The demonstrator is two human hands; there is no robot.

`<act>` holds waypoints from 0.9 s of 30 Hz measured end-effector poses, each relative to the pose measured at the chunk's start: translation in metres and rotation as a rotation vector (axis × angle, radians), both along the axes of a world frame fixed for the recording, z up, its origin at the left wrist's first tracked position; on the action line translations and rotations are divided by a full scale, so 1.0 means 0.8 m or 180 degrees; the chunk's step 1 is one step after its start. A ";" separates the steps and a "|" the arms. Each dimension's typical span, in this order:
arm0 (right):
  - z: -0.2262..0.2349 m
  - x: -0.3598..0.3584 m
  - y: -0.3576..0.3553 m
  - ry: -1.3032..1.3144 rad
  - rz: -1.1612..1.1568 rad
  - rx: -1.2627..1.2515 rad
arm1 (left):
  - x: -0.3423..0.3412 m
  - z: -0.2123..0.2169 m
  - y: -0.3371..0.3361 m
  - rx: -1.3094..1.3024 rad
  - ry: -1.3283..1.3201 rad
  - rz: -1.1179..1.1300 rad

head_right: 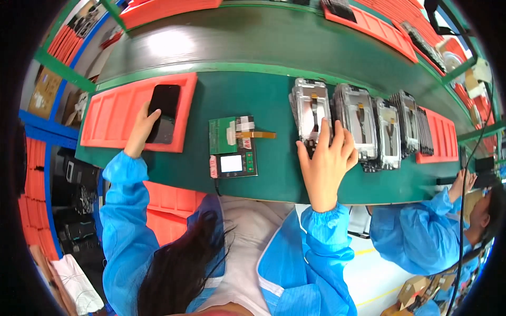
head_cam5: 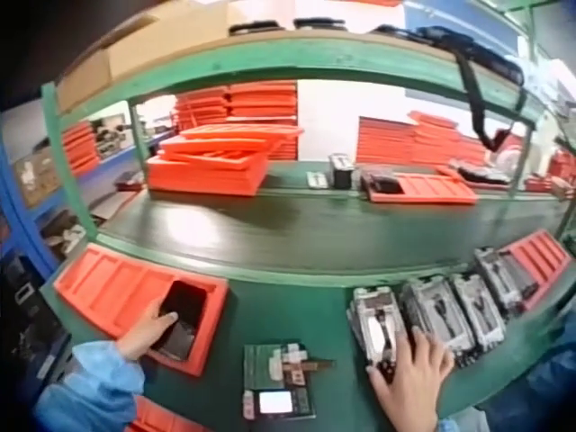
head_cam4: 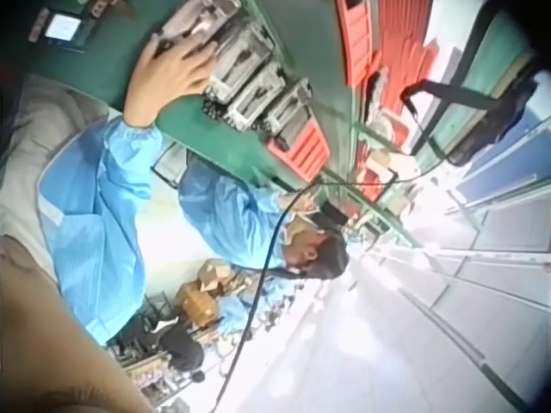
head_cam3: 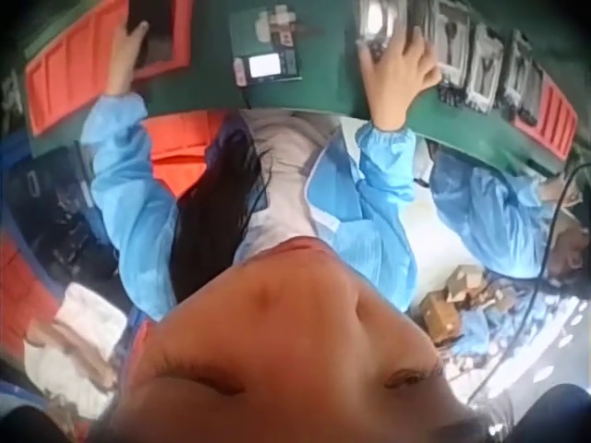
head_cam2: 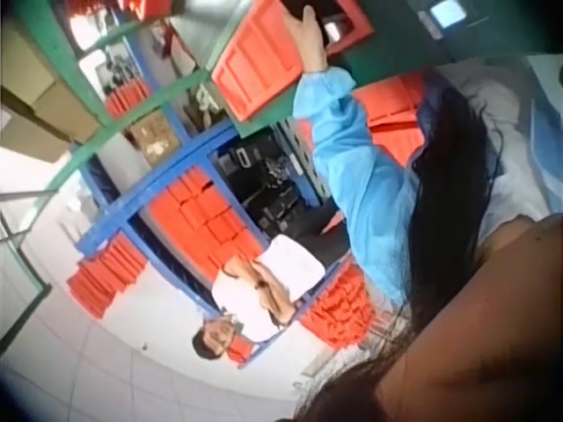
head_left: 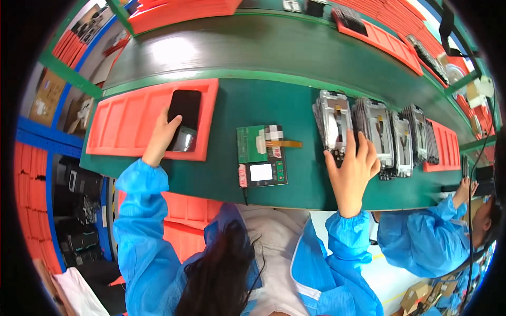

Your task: Assembling internal components and testing the display of mobile phones.

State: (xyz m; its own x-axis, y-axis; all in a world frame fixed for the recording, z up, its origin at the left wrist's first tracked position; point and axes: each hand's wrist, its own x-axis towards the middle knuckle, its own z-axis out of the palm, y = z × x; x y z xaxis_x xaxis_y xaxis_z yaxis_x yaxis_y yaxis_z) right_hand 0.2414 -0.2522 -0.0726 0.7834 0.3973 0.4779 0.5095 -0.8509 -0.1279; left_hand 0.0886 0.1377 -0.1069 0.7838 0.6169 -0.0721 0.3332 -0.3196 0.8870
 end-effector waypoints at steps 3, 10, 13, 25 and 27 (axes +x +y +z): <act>-0.010 0.000 0.000 -0.0001 -0.0173 -0.0283 | 0.004 -0.015 -0.011 0.1852 0.0199 0.0392; -0.017 0.005 -0.003 -0.0163 0.0111 -0.0319 | -0.003 -0.024 -0.024 0.3151 0.0612 -0.0605; -0.014 0.011 -0.009 -0.0303 0.0404 -0.0148 | -0.002 -0.020 -0.024 0.3091 0.0615 -0.0611; 0.093 0.042 -0.062 -0.0446 0.2337 0.0213 | 0.006 -0.015 -0.014 0.3073 0.0277 -0.0518; 0.103 0.029 -0.070 -0.0305 0.2552 0.0267 | 0.012 -0.012 -0.020 0.3158 0.0226 -0.0463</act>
State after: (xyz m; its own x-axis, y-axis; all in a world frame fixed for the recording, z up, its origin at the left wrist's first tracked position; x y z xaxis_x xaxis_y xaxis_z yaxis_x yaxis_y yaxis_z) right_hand 0.2645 -0.3086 0.0096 0.2298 0.7803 0.5816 0.9722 -0.2117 -0.1000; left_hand 0.0986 0.1219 -0.1164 0.8701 0.3221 0.3731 0.2740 -0.9453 0.1771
